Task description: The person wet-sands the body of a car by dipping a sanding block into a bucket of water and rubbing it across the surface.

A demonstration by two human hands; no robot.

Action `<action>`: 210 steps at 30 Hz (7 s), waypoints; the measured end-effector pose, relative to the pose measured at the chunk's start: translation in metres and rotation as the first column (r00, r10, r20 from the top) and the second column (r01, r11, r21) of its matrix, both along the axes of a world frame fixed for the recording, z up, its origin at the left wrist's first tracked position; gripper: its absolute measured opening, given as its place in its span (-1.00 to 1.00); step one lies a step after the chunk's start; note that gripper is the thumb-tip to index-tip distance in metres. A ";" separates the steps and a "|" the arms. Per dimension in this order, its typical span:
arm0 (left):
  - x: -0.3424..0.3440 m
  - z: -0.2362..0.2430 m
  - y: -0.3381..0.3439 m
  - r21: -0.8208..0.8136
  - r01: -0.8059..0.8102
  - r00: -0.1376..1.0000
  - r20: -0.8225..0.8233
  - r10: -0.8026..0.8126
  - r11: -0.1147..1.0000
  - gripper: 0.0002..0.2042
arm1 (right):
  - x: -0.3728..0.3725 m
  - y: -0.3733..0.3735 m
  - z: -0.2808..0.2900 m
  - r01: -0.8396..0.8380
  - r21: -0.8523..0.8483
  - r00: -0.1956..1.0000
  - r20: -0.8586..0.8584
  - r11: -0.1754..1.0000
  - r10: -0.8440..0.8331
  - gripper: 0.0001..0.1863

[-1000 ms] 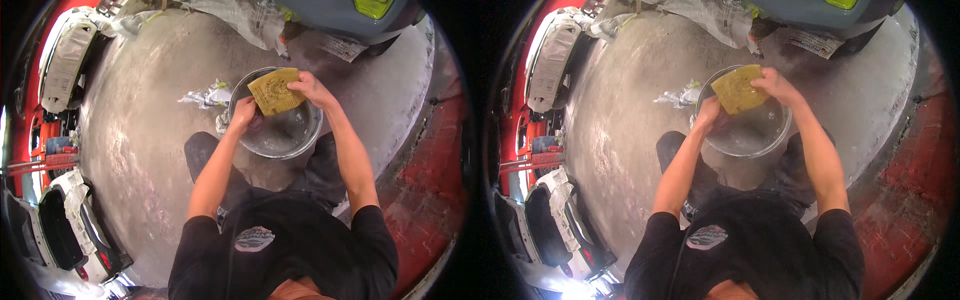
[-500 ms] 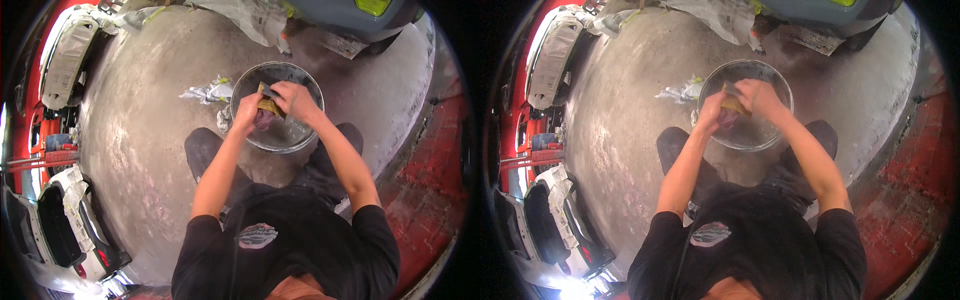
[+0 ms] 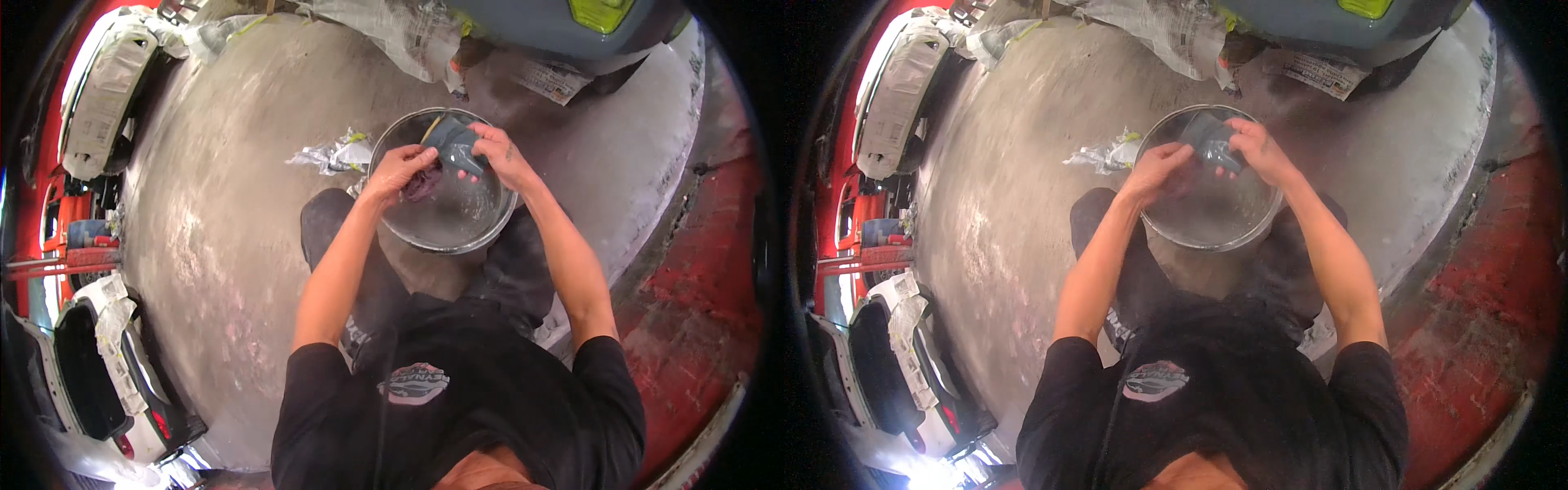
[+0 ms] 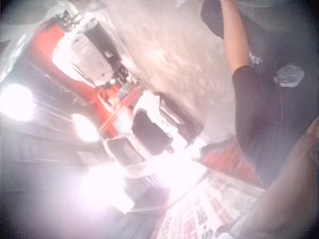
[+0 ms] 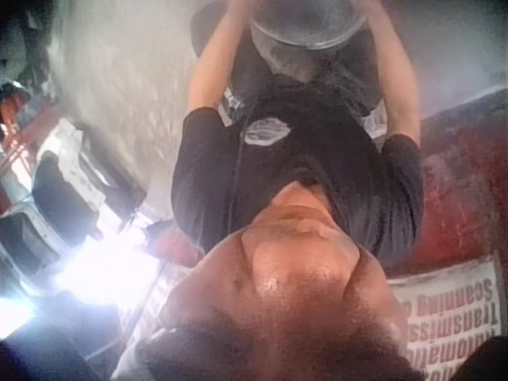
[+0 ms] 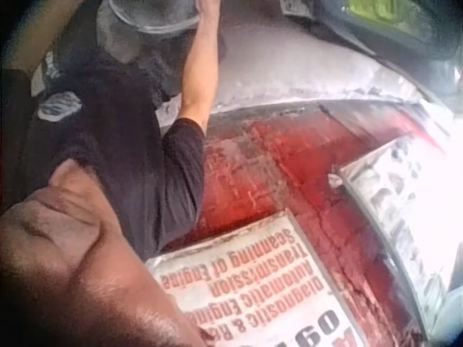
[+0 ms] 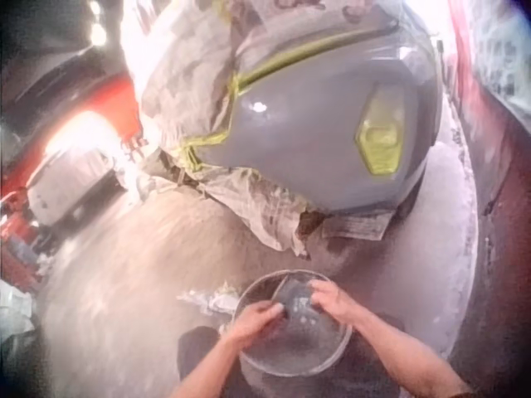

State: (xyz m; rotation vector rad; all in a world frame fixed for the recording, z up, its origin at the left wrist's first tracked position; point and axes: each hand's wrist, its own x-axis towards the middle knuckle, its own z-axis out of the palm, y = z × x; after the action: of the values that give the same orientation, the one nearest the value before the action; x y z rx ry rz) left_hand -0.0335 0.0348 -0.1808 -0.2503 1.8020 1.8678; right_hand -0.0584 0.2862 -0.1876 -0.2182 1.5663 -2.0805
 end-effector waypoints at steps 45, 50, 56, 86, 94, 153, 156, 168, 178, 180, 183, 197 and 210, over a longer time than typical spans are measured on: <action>-0.062 -0.037 -0.051 -0.750 0.163 0.276 -0.589 -0.759 0.641 -0.69 | -0.236 -0.065 0.232 0.996 -0.065 0.000 -0.672 -0.059 0.740 -0.27; -0.060 -0.037 -0.052 -0.736 0.138 0.329 -0.597 -0.731 0.663 -0.70 | -0.262 -0.016 0.206 0.990 0.067 -0.060 -0.605 0.126 0.794 -0.17; -0.058 -0.031 -0.047 -0.669 0.079 0.412 -0.653 -0.635 0.739 -0.71 | -0.242 0.058 0.199 0.997 -0.066 -0.063 -0.645 0.027 0.762 -0.27; -0.055 -0.025 -0.032 -0.756 0.003 0.459 -0.581 -0.672 0.655 -0.75 | -0.289 -0.012 0.259 0.913 -0.098 -0.373 -0.592 0.395 0.715 -0.35; -0.063 -0.030 -0.028 -0.731 -0.009 0.425 -0.620 -0.660 0.682 -0.75 | -0.266 -0.011 0.278 0.977 -0.127 -0.213 -0.591 0.172 0.778 -0.41; -0.052 -0.016 -0.030 -0.748 -0.014 0.409 -0.610 -0.679 0.663 -0.75 | -0.200 0.207 0.330 0.986 -0.066 -0.152 -0.740 0.154 0.655 -0.63; -0.059 -0.027 -0.035 -0.724 0.002 0.408 -0.629 -0.662 0.689 -0.73 | -0.181 0.183 0.351 0.999 0.045 0.027 -0.789 0.015 0.614 -0.57; -0.064 -0.027 -0.033 -0.676 -0.017 0.472 -0.655 -0.591 0.736 -0.73 | -0.231 0.098 0.252 0.997 -0.027 -0.073 -0.607 0.071 0.791 -0.24; -0.059 -0.031 -0.049 -0.694 -0.005 0.451 -0.644 -0.618 0.720 -0.75 | -0.233 0.055 0.263 0.993 -0.035 -0.115 -0.533 0.114 0.838 -0.31; -0.065 -0.034 -0.039 -0.665 -0.013 0.444 -0.673 -0.592 0.747 -0.74 | -0.230 0.077 0.250 0.995 -0.100 -0.057 -0.550 0.003 0.833 -0.32; -0.060 -0.031 -0.034 -0.663 0.005 0.443 -0.670 -0.596 0.749 -0.74 | -0.282 -0.011 0.264 0.955 -0.006 -0.239 -0.610 0.297 0.756 -0.30; -0.063 -0.032 -0.035 -0.691 0.065 0.464 -0.618 -0.635 0.720 -0.73 | -0.280 -0.026 0.225 0.936 0.089 -0.226 -0.586 0.339 0.778 -0.12; -0.066 -0.029 -0.031 -0.703 0.040 0.443 -0.625 -0.643 0.710 -0.71 | -0.290 -0.042 0.195 0.926 0.109 -0.246 -0.552 0.362 0.797 -0.14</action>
State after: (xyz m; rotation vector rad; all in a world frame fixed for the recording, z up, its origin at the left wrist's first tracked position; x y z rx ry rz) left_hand -0.0998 0.0039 -0.2102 1.0029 2.7807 1.0141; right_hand -0.3482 0.2439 0.0073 -1.8178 3.5369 0.6436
